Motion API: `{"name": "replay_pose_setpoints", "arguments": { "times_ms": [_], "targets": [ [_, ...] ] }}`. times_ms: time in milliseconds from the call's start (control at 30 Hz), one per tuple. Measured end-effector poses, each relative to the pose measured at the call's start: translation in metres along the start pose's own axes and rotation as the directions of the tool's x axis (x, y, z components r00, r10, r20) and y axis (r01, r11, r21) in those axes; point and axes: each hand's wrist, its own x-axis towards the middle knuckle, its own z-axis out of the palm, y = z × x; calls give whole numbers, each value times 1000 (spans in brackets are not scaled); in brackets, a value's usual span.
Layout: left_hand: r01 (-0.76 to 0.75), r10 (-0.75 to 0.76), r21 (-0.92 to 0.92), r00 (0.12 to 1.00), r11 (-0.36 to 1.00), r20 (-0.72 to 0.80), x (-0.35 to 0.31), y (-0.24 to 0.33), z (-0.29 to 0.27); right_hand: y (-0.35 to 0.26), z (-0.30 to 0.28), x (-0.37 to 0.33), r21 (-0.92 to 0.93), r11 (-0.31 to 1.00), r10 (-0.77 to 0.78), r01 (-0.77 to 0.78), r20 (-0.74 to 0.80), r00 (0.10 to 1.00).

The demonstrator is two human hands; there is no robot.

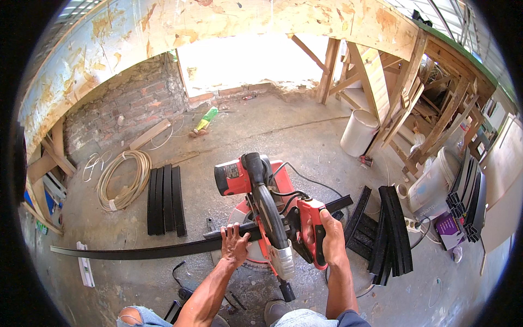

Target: The person measures long black metal profiles using a yellow tape measure, marks them with a pen, and cuts them using a red miter saw while working on the floor.

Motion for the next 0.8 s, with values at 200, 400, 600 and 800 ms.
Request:
{"name": "replay_pose_setpoints", "arguments": {
  "times_ms": [200,400,600,800],
  "targets": [
    [0,0,10,1000,1000,5,0,0,-2,3,-1,0,-1,1000,-25,25,22,999],
    [-3,3,1,1000,1000,-4,1,2,-2,3,0,-1,11,999,-30,30,1,1000],
    [-1,1,2,1000,1000,-1,0,0,-1,6,-1,-2,15,999,-32,31,25,999],
    [1,-1,1,1000,1000,-2,0,0,-2,4,2,-6,16,999,-45,45,-6,999]
  ]
}}
